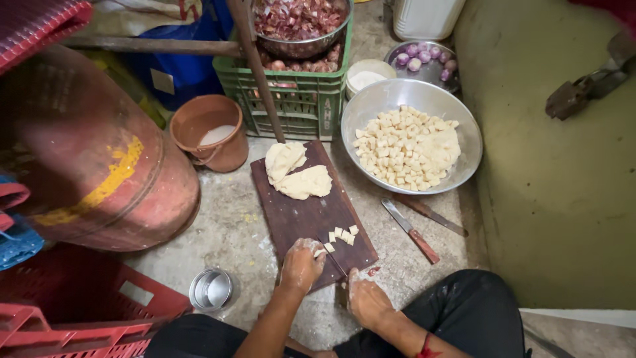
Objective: The person cuts strips of dough into smaller pieces using a knife on a wooden board and rolls them into rounded shapes before placing them into a metal bowl.
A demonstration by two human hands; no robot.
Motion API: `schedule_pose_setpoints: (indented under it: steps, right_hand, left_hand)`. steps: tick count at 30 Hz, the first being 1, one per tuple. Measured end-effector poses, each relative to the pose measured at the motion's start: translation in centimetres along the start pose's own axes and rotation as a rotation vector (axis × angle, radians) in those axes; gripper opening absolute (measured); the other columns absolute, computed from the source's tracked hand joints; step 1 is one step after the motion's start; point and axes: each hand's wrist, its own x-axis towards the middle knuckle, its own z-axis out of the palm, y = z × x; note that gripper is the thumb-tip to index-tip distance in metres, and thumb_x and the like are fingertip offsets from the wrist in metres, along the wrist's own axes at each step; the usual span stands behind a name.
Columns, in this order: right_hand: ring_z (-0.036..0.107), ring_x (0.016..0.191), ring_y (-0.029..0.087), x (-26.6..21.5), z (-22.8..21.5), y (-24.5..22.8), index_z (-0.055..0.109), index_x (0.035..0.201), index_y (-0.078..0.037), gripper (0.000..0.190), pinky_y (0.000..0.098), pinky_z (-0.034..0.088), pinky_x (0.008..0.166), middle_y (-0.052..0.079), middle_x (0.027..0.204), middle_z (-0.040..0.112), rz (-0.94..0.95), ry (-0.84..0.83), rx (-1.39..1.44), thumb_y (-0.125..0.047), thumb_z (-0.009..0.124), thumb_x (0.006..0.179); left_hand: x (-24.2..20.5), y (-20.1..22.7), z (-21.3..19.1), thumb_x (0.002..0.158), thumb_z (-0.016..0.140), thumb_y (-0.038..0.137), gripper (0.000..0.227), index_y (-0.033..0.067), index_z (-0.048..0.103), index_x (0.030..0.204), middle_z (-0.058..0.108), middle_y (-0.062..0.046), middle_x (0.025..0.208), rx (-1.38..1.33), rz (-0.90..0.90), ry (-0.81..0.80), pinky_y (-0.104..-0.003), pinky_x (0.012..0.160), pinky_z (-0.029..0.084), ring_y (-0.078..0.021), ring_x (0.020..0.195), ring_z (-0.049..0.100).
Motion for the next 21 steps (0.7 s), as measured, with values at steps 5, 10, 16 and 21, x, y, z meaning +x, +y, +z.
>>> schedule_pose_setpoints:
  steps: [5,10,16,21]
  right_hand:
    - [0.069,0.077,0.044,-2.7,2.9,2.1,0.033,0.137,0.026,0.060,0.0520,0.055,0.071,0.028,0.087,0.070,-0.123,0.125,-0.073,-0.014,0.048,0.095]
    - [0.068,0.080,0.045,-1.1,3.0,1.7,0.036,0.138,0.021,0.058,0.0529,0.054,0.074,0.027,0.086,0.070,-0.037,0.070,-0.012,-0.019,0.052,0.100]
    - [0.069,0.078,0.040,-0.5,5.1,1.8,0.037,0.133,0.026,0.067,0.0495,0.056,0.072,0.025,0.083,0.070,-0.267,0.200,-0.063,-0.014,0.058,0.084]
    - [0.068,0.077,0.043,-2.9,2.9,1.3,0.033,0.137,0.028,0.068,0.0524,0.055,0.070,0.027,0.087,0.070,-0.200,0.125,-0.095,-0.014,0.056,0.089]
  left_hand:
    - [-0.7,0.9,-0.9,0.085,0.076,0.020,0.016,0.0101,0.077,0.096,0.071,-0.013,0.099,0.014,-0.141,-0.046,-0.045,0.093,0.051,-0.0357,0.102,0.063]
    - [-1.5,-0.5,-1.6,0.082,0.077,0.020,0.024,0.0070,0.073,0.101,0.070,-0.013,0.103,-0.006,-0.089,-0.003,-0.044,0.092,0.052,-0.0337,0.104,0.064]
    - [-1.7,-0.6,-0.9,0.085,0.077,0.021,0.014,0.0099,0.075,0.095,0.070,-0.011,0.101,0.081,-0.136,-0.052,-0.045,0.091,0.052,-0.0345,0.103,0.063]
    - [-2.5,-0.5,-2.6,0.079,0.077,0.019,0.023,0.0063,0.073,0.098,0.071,-0.011,0.101,-0.029,-0.051,0.058,-0.045,0.091,0.051,-0.0357,0.103,0.062]
